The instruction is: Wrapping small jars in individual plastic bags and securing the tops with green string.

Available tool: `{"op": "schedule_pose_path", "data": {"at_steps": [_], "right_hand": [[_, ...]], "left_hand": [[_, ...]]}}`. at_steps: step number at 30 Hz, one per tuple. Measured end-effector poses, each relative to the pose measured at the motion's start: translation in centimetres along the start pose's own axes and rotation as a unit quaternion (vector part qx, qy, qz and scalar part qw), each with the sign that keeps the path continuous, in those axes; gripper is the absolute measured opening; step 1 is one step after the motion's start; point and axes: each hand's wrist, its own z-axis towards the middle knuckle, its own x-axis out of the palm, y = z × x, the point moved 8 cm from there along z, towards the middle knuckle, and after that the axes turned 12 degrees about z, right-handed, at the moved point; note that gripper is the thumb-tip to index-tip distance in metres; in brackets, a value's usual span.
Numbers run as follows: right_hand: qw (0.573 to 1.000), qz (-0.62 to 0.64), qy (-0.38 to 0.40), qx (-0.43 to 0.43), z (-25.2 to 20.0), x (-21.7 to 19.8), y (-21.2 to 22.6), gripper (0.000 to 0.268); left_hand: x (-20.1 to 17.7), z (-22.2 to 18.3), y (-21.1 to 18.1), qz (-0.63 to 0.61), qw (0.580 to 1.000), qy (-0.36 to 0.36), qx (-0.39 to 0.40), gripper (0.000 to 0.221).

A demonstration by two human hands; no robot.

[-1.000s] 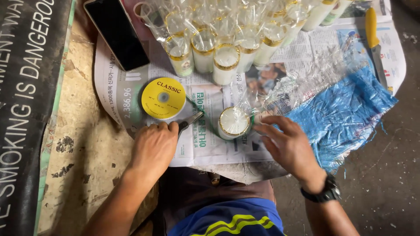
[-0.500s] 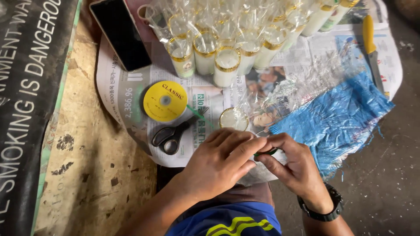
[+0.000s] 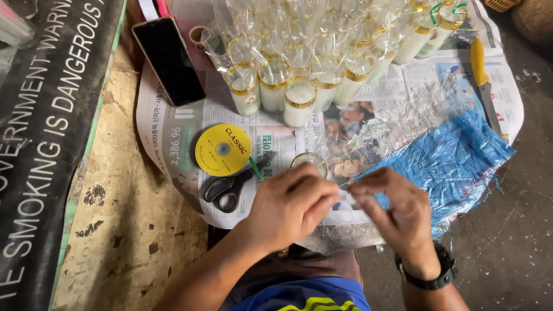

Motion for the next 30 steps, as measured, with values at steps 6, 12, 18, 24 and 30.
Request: {"op": "schedule_pose_path", "data": {"at_steps": [6,12,18,24,30], "right_hand": [[0.997,0.01,-0.062,0.05,6.4,-1.3,-5.2,0.01],[0.974,0.081,0.046,0.205,5.2,3.3,-10.9,0.012],[0.95,0.111,-0.023,0.293,-0.6,4.0,-13.3,0.016],[0.982,-0.002,-0.077,0.174,-0.5,2.4,-5.2,0.008],[0.993,-0.057,-0.057,0.091,-0.5,2.9,-1.3,0.007]], "left_hand": [[2.1,3.0,8.2,-0.049,0.989,-0.084,-0.11,0.011],[5.0,1.0,13.5,-0.002,0.94,0.172,-0.295,0.009],[3.4,-1.2,12.5,-0.094,0.947,0.117,-0.283,0.008],[1.5,-2.6,8.7,-0.046,0.977,0.056,-0.199,0.008],[1.0,-2.0,3.9,0.044,0.996,0.02,-0.069,0.02]]}}
